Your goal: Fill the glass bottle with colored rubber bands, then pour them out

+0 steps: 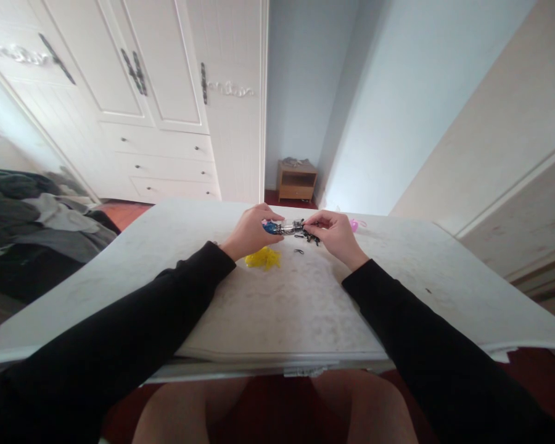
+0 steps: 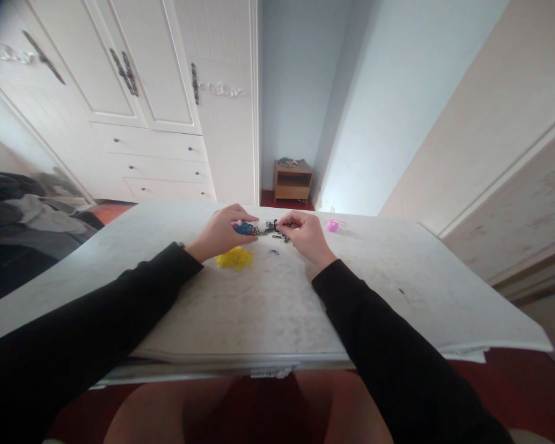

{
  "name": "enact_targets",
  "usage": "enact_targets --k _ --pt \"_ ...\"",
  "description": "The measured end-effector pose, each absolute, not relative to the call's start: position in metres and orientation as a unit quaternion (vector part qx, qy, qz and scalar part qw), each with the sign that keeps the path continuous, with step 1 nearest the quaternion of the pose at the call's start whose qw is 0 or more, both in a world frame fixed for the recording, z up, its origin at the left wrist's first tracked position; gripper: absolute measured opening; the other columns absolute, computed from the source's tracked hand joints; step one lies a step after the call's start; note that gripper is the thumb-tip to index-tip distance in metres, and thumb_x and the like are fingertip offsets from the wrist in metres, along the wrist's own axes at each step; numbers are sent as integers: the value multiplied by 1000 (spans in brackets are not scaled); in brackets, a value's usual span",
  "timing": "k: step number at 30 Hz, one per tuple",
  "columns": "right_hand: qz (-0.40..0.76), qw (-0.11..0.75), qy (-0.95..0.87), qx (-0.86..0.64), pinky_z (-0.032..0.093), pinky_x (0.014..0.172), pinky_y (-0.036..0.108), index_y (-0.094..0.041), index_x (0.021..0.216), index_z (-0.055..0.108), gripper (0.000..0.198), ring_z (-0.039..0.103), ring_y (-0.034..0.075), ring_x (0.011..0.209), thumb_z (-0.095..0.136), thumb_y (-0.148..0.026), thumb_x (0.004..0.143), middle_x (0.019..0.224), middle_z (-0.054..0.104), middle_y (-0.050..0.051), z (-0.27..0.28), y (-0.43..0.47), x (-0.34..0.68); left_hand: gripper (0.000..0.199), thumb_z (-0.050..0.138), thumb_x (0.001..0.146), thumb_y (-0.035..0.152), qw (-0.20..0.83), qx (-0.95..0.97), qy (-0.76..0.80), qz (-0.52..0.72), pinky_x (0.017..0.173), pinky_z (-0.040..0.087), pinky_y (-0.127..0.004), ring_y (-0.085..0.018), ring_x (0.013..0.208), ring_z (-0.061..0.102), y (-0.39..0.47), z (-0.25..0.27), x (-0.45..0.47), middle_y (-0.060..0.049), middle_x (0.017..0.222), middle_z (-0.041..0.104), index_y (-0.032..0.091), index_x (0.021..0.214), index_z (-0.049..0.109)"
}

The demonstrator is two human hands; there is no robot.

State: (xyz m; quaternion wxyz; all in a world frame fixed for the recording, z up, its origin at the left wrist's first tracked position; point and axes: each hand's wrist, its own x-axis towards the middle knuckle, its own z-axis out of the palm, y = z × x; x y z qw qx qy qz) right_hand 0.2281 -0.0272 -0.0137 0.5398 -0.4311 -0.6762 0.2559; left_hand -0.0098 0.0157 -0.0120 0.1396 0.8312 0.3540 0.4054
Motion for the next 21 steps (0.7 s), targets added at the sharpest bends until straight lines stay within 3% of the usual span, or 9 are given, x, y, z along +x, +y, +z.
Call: enact_targets --k 7,21 --pt "206 553 -681 -434 55 66 33 -20 74 74 31 66 17 71 92 -44 71 77 71 4 -9 -29 225 37 89 68 23 141 836 345 403 82 56 -34 -19 83 68 13 -9 -8 -5 97 73 21 105 84" --pt "265 554 -650 -448 49 52 28 -19 72 75 40 62 14 55 92 -55 68 63 71 2 -8 -33 223 34 89 68 21 148 840 324 410 81 56 -33 -19 83 68 12 -9 -8 -5 95 73 21 101 83"
